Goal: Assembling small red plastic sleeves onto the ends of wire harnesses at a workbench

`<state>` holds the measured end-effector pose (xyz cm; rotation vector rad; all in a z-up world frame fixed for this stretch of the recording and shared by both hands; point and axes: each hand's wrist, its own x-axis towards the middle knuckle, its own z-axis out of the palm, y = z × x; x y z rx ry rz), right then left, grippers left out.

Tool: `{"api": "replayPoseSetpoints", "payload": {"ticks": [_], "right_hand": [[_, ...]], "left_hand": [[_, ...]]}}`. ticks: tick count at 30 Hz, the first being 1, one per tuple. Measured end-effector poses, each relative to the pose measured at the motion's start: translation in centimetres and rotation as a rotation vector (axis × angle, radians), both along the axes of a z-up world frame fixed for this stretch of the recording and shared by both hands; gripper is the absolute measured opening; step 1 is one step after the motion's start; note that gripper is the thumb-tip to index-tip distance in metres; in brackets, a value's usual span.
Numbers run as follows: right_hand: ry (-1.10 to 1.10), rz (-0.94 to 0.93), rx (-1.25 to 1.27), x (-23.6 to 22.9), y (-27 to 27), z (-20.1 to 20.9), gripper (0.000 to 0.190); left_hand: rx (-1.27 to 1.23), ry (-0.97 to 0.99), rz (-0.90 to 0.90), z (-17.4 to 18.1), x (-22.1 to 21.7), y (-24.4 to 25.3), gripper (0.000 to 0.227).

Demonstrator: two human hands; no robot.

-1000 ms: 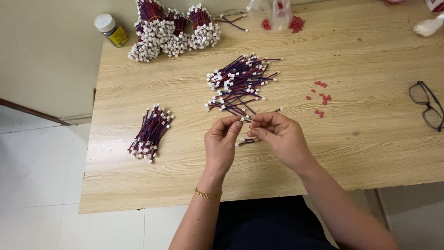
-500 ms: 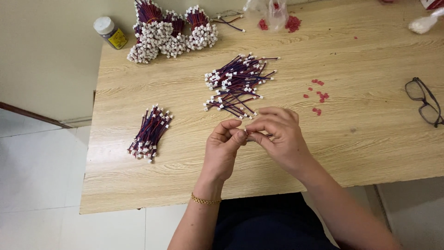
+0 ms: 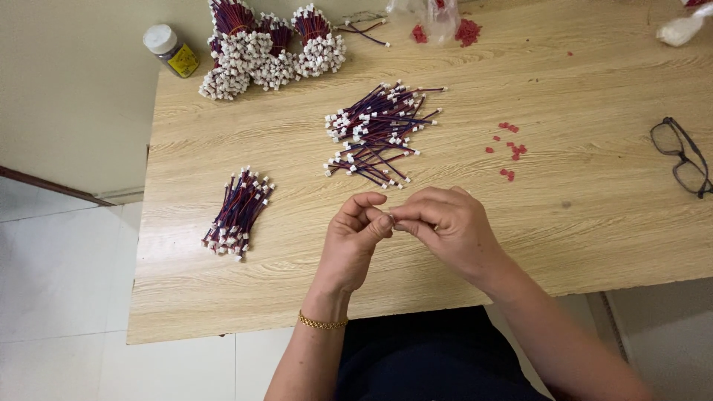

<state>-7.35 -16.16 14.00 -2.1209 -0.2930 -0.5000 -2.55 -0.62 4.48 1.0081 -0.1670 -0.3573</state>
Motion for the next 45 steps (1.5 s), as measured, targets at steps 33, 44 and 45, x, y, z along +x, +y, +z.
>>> {"api": "replayPoseSetpoints", "payload": {"ticks": [33, 44, 45], "right_hand": [[0.409, 0.118, 0.160, 1.9, -0.4, -8.1, 0.007], [0.217, -0.134, -0.056, 4.0, -4.1, -14.1, 0.015], [0.218, -0.133, -0.055, 3.5, -4.9, -13.6, 0.015]], "left_hand": [[0.330, 0.003, -0.234, -1.9, 2.9, 2.5, 0.039], [1.423, -0.731, 0.234, -4.6, 17.0, -0.7, 0.019], [1.424, -0.731, 0.234, -4.9, 17.0, -0.8, 0.019]]}}
